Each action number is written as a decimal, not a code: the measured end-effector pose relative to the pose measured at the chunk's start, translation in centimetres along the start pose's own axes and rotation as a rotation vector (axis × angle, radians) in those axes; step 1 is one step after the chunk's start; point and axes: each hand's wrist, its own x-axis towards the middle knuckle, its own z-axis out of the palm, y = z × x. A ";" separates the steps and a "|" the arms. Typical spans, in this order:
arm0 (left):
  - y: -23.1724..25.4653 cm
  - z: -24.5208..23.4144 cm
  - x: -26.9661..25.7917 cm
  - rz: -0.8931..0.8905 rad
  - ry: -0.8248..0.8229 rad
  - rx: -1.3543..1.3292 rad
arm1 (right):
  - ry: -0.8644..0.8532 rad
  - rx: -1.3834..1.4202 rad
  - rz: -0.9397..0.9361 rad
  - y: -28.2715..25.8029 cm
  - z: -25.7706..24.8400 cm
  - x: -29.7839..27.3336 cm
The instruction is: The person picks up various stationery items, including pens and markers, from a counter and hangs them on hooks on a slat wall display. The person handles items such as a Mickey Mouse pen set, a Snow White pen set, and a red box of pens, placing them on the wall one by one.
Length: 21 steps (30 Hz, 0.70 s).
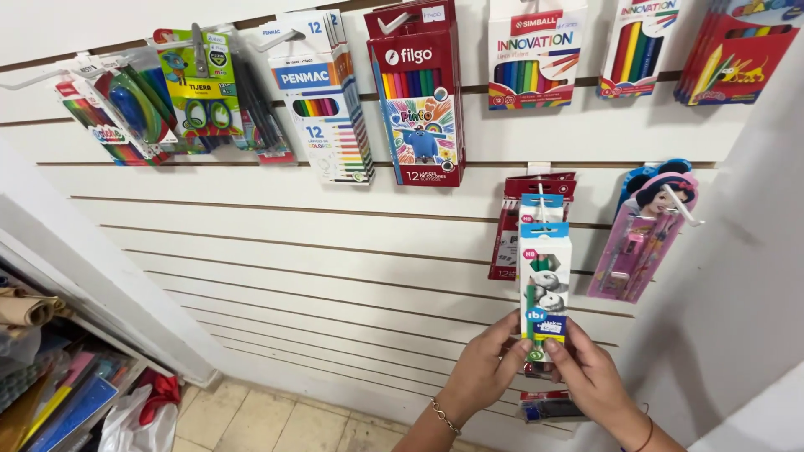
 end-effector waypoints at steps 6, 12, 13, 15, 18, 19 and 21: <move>0.0 -0.8 0.2 -0.037 -0.063 0.001 | 0.003 -0.017 -0.038 1.0 0.5 0.1; -1.1 -0.6 1.8 0.017 -0.045 0.060 | 0.019 0.017 0.022 0.3 0.8 1.8; -1.7 -0.5 2.4 0.018 -0.037 0.063 | 0.013 0.016 0.016 -0.1 0.8 2.4; -2.8 -0.3 3.5 -0.036 -0.003 0.096 | 0.037 0.066 0.116 -1.0 0.9 3.6; -5.1 0.6 4.3 -0.037 0.081 0.069 | 0.042 0.271 0.039 1.1 1.1 5.5; -6.7 1.3 4.1 -0.027 0.118 0.083 | 0.010 0.269 0.015 3.4 0.9 6.0; -10.0 2.3 3.9 0.042 0.223 0.180 | 0.115 0.321 0.012 7.9 0.9 7.5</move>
